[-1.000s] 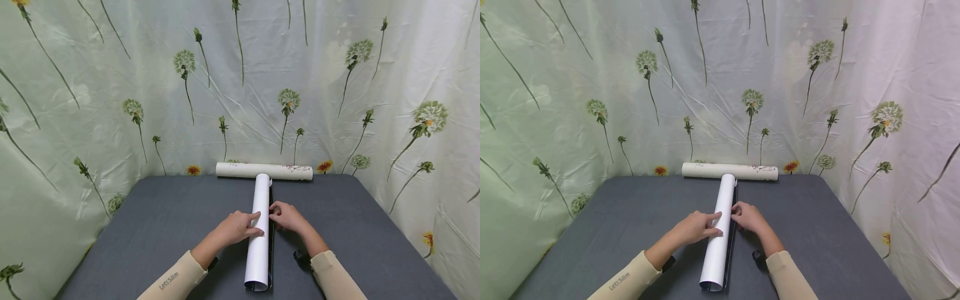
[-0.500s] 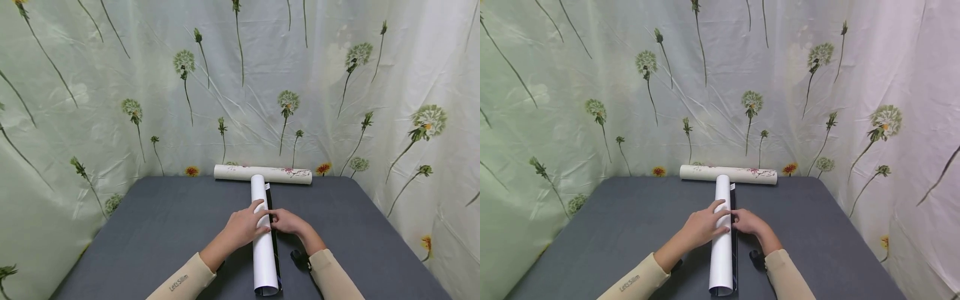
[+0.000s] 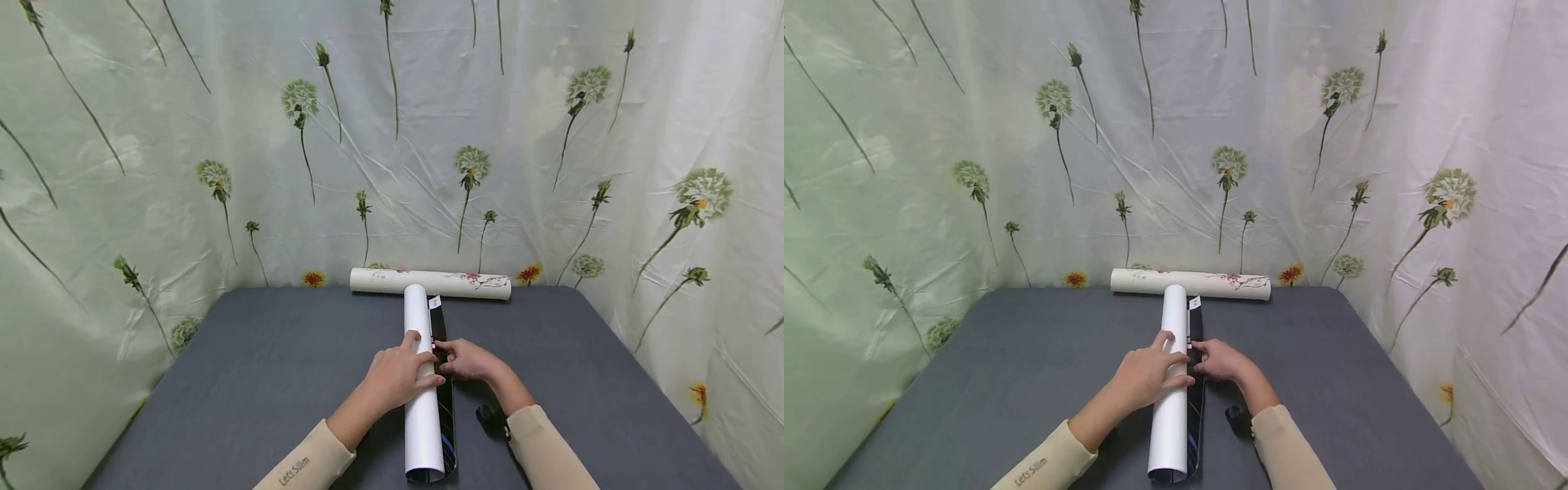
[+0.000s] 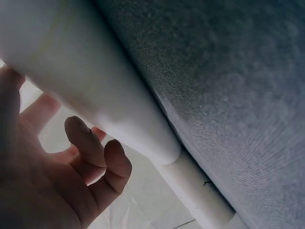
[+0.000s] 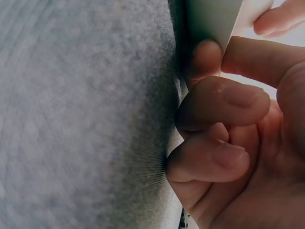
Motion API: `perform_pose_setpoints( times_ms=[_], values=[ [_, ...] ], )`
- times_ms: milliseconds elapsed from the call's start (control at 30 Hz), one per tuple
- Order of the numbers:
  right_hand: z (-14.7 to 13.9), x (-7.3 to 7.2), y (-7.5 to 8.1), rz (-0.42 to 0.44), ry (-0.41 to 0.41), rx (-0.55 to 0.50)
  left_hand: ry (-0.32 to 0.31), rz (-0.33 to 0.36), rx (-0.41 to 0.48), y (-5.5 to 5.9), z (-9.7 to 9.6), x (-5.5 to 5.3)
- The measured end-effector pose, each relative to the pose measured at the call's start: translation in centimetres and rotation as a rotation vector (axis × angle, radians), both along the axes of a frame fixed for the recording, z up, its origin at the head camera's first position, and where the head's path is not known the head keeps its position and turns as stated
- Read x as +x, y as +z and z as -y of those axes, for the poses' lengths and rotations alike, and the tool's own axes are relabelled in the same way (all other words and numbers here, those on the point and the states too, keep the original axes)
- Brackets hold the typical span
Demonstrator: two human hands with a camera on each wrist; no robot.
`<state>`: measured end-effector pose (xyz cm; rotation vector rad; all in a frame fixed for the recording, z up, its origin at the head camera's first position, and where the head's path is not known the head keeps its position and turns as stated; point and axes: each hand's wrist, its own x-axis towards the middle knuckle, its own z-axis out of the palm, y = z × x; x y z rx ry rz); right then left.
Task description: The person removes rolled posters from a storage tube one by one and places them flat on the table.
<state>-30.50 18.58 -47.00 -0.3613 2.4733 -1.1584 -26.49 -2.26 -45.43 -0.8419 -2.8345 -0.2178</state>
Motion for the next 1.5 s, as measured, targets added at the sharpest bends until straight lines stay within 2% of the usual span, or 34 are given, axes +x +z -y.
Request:
perform_pose_setpoints(
  times_ms=[200,433,800,1200,1500],
  values=[
    [0.3,0.2,-0.1,0.016,-0.037,0.018,0.005,-0.001,-0.009,0.1,0.3,0.0],
    [0.5,0.5,0.3,-0.001,-0.058,0.095,-0.05,0.032,-0.043,0.1,0.4,-0.1],
    [0.3,0.7,0.9,0.007,-0.1,0.138,-0.024,0.012,-0.047,0.2,0.3,-0.1],
    [-0.4,0.3,1.0,0.019,-0.078,0.155,-0.014,-0.006,-0.049,0.3,0.4,0.0],
    [-0.7,0.3,0.8,0.001,-0.11,0.168,-0.023,-0.021,-0.068,0.3,0.5,0.1]
  ],
)
